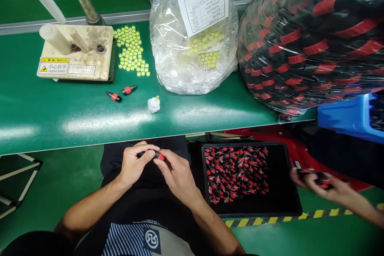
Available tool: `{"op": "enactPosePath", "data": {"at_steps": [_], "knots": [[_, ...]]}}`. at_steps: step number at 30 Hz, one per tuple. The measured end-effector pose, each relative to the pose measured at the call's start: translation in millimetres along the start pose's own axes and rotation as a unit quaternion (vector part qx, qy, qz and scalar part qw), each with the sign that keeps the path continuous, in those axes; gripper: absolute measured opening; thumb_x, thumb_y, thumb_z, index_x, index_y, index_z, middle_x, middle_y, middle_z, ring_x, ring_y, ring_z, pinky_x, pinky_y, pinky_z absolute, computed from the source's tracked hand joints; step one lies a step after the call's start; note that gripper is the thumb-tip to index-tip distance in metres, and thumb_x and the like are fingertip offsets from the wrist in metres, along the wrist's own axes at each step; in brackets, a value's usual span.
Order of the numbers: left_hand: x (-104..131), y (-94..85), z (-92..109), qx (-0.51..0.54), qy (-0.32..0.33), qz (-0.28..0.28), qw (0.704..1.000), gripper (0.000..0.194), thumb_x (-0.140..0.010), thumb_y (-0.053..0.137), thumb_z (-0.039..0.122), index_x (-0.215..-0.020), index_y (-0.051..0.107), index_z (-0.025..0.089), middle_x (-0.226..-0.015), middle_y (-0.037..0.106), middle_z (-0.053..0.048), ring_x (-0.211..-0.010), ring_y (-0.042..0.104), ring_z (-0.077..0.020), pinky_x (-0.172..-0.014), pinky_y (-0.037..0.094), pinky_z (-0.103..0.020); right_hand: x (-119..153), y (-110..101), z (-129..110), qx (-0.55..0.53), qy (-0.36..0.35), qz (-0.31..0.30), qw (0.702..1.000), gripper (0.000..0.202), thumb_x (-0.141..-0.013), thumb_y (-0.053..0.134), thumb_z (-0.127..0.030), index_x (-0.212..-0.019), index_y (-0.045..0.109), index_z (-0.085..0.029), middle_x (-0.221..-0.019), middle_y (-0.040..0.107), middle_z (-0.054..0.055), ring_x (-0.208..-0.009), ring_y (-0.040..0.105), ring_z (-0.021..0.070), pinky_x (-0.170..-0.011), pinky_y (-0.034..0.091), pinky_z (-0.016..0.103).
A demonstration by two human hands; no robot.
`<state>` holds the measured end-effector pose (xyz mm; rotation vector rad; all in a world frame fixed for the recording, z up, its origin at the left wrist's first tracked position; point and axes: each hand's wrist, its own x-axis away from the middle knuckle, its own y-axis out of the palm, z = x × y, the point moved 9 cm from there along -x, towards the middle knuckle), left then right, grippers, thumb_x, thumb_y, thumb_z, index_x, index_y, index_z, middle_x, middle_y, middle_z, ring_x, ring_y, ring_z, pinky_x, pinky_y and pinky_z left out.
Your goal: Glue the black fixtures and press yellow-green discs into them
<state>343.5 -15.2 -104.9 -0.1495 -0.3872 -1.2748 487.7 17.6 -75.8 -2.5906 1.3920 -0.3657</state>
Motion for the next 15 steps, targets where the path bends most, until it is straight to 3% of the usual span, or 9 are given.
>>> {"op": "enactPosePath", "data": {"at_steps": [1,2,5,6,8,11,13,15], "knots": [[0,5.7,9,-0.023,0.021,-0.040,0.999,0.039,-0.089,0.079,0.056,-0.092,0.088,0.019,-0.071,0.066,-0.006,-0.061,0.053,-0.0139,-0.058,0.042,-0.027,3,7,9,-0.103,0.047,-0.032,0.993,0.036,-0.109,0.054,-0.050,-0.095,0.065,-0.018,-0.071,0.063,0.001,-0.059,0.057,0.0125,-0.060,0.045,0.026],[-1,12.5,18,-0.038,0.036,-0.086,0.995,0.040,-0.091,0.076,0.057,-0.093,0.088,0.019,-0.068,0.066,-0.006,-0.062,0.055,-0.0148,-0.060,0.043,-0.027,7,18,16,-0.219,0.094,-0.076,0.968,0.039,-0.106,0.058,-0.054,-0.091,0.063,-0.017,-0.063,0.056,-0.003,-0.050,0.051,0.0100,-0.053,0.041,0.024],[-1,32.9,37,-0.038,0.058,-0.215,0.974,0.044,-0.094,0.072,0.059,-0.097,0.088,0.019,-0.067,0.066,-0.005,-0.060,0.055,-0.0143,-0.061,0.044,-0.027,22,55,17,-0.520,0.178,-0.202,0.811,0.049,-0.098,0.067,-0.063,-0.089,0.061,-0.016,-0.056,0.042,-0.009,-0.034,0.035,0.0050,-0.037,0.027,0.020],[-1,39.0,39,-0.031,0.060,-0.248,0.966,0.044,-0.094,0.071,0.059,-0.098,0.088,0.018,-0.070,0.066,-0.005,-0.061,0.054,-0.0137,-0.061,0.043,-0.027,26,61,14,-0.571,0.185,-0.222,0.768,0.050,-0.097,0.069,-0.064,-0.089,0.061,-0.015,-0.056,0.041,-0.010,-0.033,0.033,0.0043,-0.035,0.024,0.020],[-2,49.8,35,-0.014,0.047,-0.293,0.955,0.046,-0.093,0.072,0.060,-0.104,0.087,0.018,-0.074,0.066,-0.005,-0.065,0.054,-0.0131,-0.063,0.043,-0.026,31,63,16,-0.618,0.190,-0.212,0.733,0.048,-0.098,0.069,-0.062,-0.088,0.061,-0.016,-0.054,0.038,-0.011,-0.032,0.029,0.0034,-0.035,0.022,0.018],[-4,57.8,4,0.055,-0.051,-0.279,0.957,0.055,-0.089,0.075,0.064,-0.111,0.084,0.014,-0.064,0.054,0.001,-0.058,0.044,-0.0101,-0.057,0.036,-0.024,42,36,42,-0.639,0.225,-0.079,0.732,0.043,-0.099,0.071,-0.056,-0.085,0.061,-0.016,-0.054,0.033,-0.011,-0.039,0.030,0.0035,-0.042,0.029,0.016],[-3,58.0,-25,0.129,-0.144,-0.225,0.955,0.058,-0.086,0.077,0.067,-0.101,0.081,0.011,-0.058,0.039,0.007,-0.051,0.030,-0.0065,-0.050,0.024,-0.021,62,-2,77,-0.639,0.258,0.068,0.721,0.037,-0.095,0.077,-0.049,-0.086,0.061,-0.017,-0.059,0.032,-0.010,-0.047,0.032,0.0048,-0.049,0.035,0.016],[1,57.3,-49,0.193,-0.210,-0.174,0.943,0.057,-0.082,0.080,0.067,-0.092,0.076,0.011,-0.060,0.035,0.008,-0.050,0.023,-0.0043,-0.048,0.014,-0.021,95,-51,121,-0.621,0.279,0.228,0.697,0.027,-0.093,0.077,-0.038,-0.091,0.059,-0.018,-0.065,0.034,-0.010,-0.051,0.033,0.0059,-0.051,0.036,0.016]]}}
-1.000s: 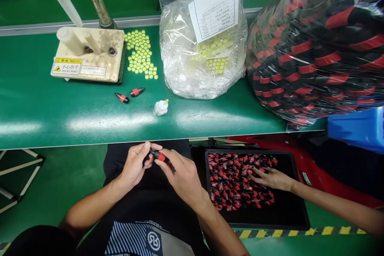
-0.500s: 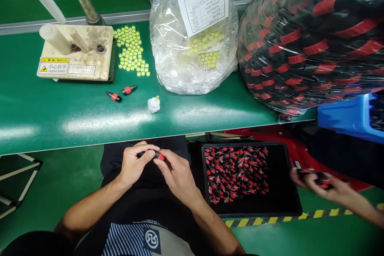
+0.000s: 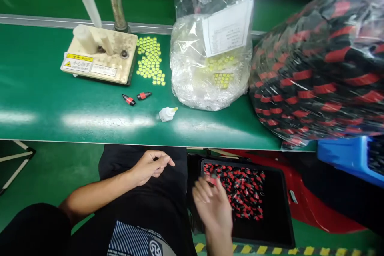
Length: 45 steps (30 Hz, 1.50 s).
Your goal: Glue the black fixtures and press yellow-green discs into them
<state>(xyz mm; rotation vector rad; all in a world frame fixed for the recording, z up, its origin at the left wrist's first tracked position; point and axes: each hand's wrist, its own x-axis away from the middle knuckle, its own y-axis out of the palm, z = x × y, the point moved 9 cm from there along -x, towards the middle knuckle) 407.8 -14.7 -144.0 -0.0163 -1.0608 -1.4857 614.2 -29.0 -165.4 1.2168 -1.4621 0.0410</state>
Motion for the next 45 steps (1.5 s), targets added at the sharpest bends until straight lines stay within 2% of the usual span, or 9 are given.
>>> {"op": "enactPosePath", "data": {"at_steps": [4,7,11,16,19,23,26,33,45], "knots": [[2,-10.1,-26,0.101,-0.048,0.024,0.993,0.050,-0.081,0.082,0.059,-0.097,0.072,0.012,-0.075,0.048,0.003,-0.049,0.030,-0.0027,-0.045,0.010,-0.021,2,-114,-56,0.011,-0.091,0.238,0.967,0.019,-0.090,0.062,-0.034,-0.094,0.061,-0.016,-0.065,0.034,-0.009,-0.051,0.033,0.0078,-0.050,0.035,0.016],[7,-17.7,-35,0.118,-0.067,0.030,0.990,0.042,-0.080,0.079,0.047,-0.100,0.070,0.012,-0.077,0.052,0.002,-0.048,0.034,-0.0028,-0.044,0.011,-0.021,-7,-116,-62,0.116,-0.115,0.246,0.955,0.032,-0.088,0.062,-0.046,-0.098,0.065,-0.016,-0.064,0.034,-0.009,-0.052,0.033,0.0101,-0.051,0.036,0.019],[11,-25.2,-38,0.078,-0.079,0.029,0.993,0.041,-0.078,0.082,0.048,-0.094,0.063,0.016,-0.070,0.055,0.003,-0.045,0.031,-0.0027,-0.044,0.009,-0.020,-10,16,-47,0.337,-0.330,0.096,0.877,0.028,-0.091,0.071,-0.046,-0.101,0.068,-0.020,-0.068,0.046,-0.005,-0.059,0.045,0.0130,-0.056,0.040,0.024],[17,-29.8,-33,0.048,-0.055,0.041,0.996,0.049,-0.070,0.088,0.054,-0.073,0.059,0.015,-0.062,0.049,0.005,-0.044,0.028,-0.0019,-0.044,0.007,-0.022,-6,250,66,0.656,-0.420,-0.284,0.559,0.037,-0.107,0.051,-0.034,-0.140,0.061,-0.019,-0.097,0.069,0.007,-0.084,0.066,0.0200,-0.076,0.054,0.032],[30,-33.8,-27,0.056,-0.027,0.062,0.996,0.050,-0.071,0.088,0.056,-0.083,0.068,0.013,-0.071,0.051,0.004,-0.047,0.030,-0.0014,-0.046,0.008,-0.022,-34,315,91,0.765,-0.415,-0.228,0.436,0.057,-0.107,0.049,-0.035,-0.159,0.039,-0.012,-0.106,0.072,0.013,-0.084,0.070,0.0247,-0.072,0.052,0.033],[49,-42.2,-24,0.112,0.002,0.075,0.991,0.055,-0.076,0.086,0.054,-0.107,0.076,0.009,-0.081,0.059,-0.002,-0.049,0.036,-0.0021,-0.046,0.010,-0.023,-60,337,96,0.855,-0.361,-0.152,0.341,0.033,-0.109,0.049,-0.033,-0.134,0.060,-0.016,-0.101,0.073,0.012,-0.077,0.070,0.0265,-0.064,0.046,0.032],[57,-52.4,-25,0.134,0.021,0.092,0.986,0.049,-0.073,0.091,0.050,-0.096,0.074,0.010,-0.076,0.061,-0.002,-0.045,0.033,-0.0013,-0.045,0.009,-0.022,-41,325,92,0.823,-0.404,-0.197,0.348,0.020,-0.108,0.052,-0.031,-0.115,0.066,-0.019,-0.101,0.070,0.009,-0.079,0.068,0.0234,-0.065,0.044,0.030],[62,-49.5,9,0.178,0.069,0.067,0.979,0.046,-0.071,0.097,0.046,-0.088,0.070,0.014,-0.058,0.046,0.008,-0.043,0.026,-0.0001,-0.044,0.015,-0.017,26,233,51,0.640,-0.335,-0.342,0.602,0.012,-0.104,0.060,-0.021,-0.116,0.061,-0.022,-0.089,0.068,-0.002,-0.069,0.061,0.0103,-0.067,0.051,0.020],[49,-38.5,41,0.104,0.137,0.142,0.975,0.042,-0.075,0.094,0.049,-0.090,0.079,0.013,-0.055,0.046,0.006,-0.046,0.032,-0.0017,-0.045,0.024,-0.015,42,201,38,0.685,-0.448,-0.259,0.513,0.018,-0.105,0.058,-0.017,-0.123,0.063,-0.019,-0.092,0.066,0.004,-0.071,0.061,0.0142,-0.067,0.053,0.027]]}}
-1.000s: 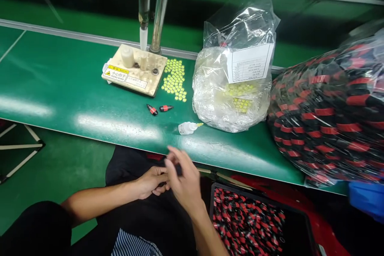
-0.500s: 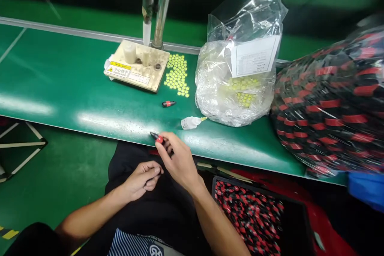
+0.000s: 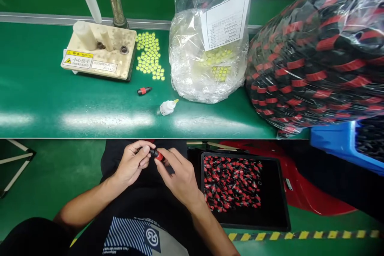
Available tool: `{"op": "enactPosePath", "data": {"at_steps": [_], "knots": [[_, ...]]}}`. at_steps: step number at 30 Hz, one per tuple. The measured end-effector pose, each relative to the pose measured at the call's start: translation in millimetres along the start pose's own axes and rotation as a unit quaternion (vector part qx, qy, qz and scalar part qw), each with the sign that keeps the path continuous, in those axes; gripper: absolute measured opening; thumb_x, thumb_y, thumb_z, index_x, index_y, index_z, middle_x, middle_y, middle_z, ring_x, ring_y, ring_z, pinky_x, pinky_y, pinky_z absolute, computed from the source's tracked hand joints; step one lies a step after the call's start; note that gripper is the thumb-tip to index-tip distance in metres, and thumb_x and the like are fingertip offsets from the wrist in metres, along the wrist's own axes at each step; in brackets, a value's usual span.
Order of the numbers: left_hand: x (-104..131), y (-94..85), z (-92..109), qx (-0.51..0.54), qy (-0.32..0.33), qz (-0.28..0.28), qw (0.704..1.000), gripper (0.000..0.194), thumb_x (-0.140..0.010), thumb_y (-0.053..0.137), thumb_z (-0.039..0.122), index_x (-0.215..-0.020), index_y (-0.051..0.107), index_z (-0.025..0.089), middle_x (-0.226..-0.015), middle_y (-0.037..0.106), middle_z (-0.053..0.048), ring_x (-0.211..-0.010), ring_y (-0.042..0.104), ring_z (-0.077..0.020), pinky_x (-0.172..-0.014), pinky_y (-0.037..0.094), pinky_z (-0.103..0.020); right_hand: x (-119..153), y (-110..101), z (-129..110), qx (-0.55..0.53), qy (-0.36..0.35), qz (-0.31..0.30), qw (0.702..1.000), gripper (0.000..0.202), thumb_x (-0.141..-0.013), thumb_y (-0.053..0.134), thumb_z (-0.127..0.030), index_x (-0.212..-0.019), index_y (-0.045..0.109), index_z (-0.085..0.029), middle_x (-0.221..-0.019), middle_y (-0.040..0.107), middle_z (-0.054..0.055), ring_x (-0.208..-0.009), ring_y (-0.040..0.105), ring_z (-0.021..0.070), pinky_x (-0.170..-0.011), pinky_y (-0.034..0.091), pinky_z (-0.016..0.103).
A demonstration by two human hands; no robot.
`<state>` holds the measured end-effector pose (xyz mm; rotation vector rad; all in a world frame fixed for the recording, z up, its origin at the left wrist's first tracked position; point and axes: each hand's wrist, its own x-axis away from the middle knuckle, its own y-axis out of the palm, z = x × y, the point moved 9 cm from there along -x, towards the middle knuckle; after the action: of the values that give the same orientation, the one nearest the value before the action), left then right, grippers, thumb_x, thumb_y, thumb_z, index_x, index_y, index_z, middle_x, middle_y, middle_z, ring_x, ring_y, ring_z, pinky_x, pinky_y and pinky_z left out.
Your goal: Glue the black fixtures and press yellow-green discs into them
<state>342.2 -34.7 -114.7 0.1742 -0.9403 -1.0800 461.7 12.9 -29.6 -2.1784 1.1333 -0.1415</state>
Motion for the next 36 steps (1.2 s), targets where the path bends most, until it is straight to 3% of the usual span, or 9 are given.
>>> {"op": "enactPosePath", "data": {"at_steps": [7,14,16,21,24,28,30,33,36], "knots": [[5,-4.6,11,-0.037,0.067,0.027,0.997,0.034,-0.080,0.091,0.048,-0.085,0.083,0.015,-0.062,0.053,0.002,-0.048,0.038,-0.0026,-0.047,0.029,-0.017,1,2,0,0.055,-0.024,-0.030,0.998,0.013,-0.108,0.057,-0.025,-0.117,0.062,-0.019,-0.092,0.067,0.004,-0.074,0.064,0.0157,-0.069,0.052,0.028],[5,-3.1,9,-0.137,0.101,0.010,0.985,0.035,-0.082,0.087,0.052,-0.086,0.086,0.017,-0.068,0.056,0.000,-0.050,0.043,-0.0060,-0.047,0.031,-0.021,10,7,14,-0.109,0.080,-0.032,0.990,0.019,-0.109,0.056,-0.035,-0.111,0.067,-0.019,-0.084,0.070,0.004,-0.065,0.063,0.0140,-0.063,0.050,0.027],[6,-1.7,10,-0.185,0.110,0.001,0.977,0.040,-0.085,0.083,0.057,-0.088,0.086,0.017,-0.070,0.060,-0.003,-0.053,0.048,-0.0090,-0.050,0.036,-0.023,18,26,25,-0.296,0.184,-0.066,0.935,0.026,-0.107,0.057,-0.044,-0.102,0.065,-0.019,-0.072,0.066,0.000,-0.053,0.057,0.0111,-0.053,0.045,0.025],[5,20.4,12,-0.277,0.114,-0.099,0.949,0.051,-0.089,0.074,0.065,-0.088,0.086,0.015,-0.064,0.060,-0.004,-0.055,0.050,-0.0120,-0.058,0.041,-0.027,39,74,22,-0.665,0.329,-0.158,0.652,0.049,-0.095,0.068,-0.065,-0.093,0.061,-0.017,-0.057,0.050,-0.008,-0.033,0.029,0.0037,-0.036,0.023,0.020],[-1,25.5,-8,-0.254,0.030,-0.139,0.957,0.057,-0.090,0.071,0.069,-0.101,0.083,0.014,-0.060,0.051,0.001,-0.053,0.041,-0.0102,-0.053,0.034,-0.025,53,66,46,-0.706,0.376,-0.101,0.592,0.045,-0.093,0.071,-0.062,-0.092,0.063,-0.017,-0.052,0.041,-0.011,-0.035,0.028,0.0052,-0.037,0.025,0.019],[-8,11.0,-47,-0.083,-0.128,-0.088,0.984,0.046,-0.092,0.073,0.056,-0.112,0.075,0.015,-0.073,0.048,0.003,-0.049,0.028,-0.0040,-0.046,0.015,-0.021,113,-3,137,-0.642,0.429,0.214,0.598,0.029,-0.087,0.076,-0.043,-0.088,0.060,-0.018,-0.062,0.031,-0.011,-0.049,0.027,0.0065,-0.048,0.035,0.017],[-6,7.4,-65,-0.012,-0.178,-0.075,0.981,0.037,-0.087,0.076,0.044,-0.107,0.072,0.013,-0.081,0.052,0.001,-0.049,0.031,-0.0030,-0.044,0.013,-0.020,156,-43,178,-0.561,0.441,0.321,0.623,0.030,-0.080,0.079,-0.039,-0.086,0.057,-0.019,-0.066,0.029,-0.010,-0.052,0.027,0.0072,-0.049,0.034,0.016],[-2,4.3,-84,0.021,-0.215,-0.063,0.974,0.035,-0.081,0.078,0.037,-0.105,0.067,0.014,-0.080,0.056,0.001,-0.048,0.034,-0.0033,-0.044,0.012,-0.020,195,-80,212,-0.435,0.444,0.368,0.691,0.038,-0.077,0.076,-0.052,-0.088,0.061,-0.018,-0.063,0.030,-0.010,-0.051,0.028,0.0092,-0.049,0.033,0.019],[0,5.1,-96,-0.005,-0.226,-0.062,0.972,0.039,-0.081,0.080,0.046,-0.098,0.061,0.017,-0.074,0.056,0.002,-0.046,0.032,-0.0028,-0.045,0.009,-0.020,186,-82,204,-0.335,0.411,0.367,0.764,0.046,-0.084,0.068,-0.065,-0.087,0.064,-0.019,-0.062,0.038,-0.007,-0.050,0.035,0.0120,-0.049,0.035,0.023]]}}
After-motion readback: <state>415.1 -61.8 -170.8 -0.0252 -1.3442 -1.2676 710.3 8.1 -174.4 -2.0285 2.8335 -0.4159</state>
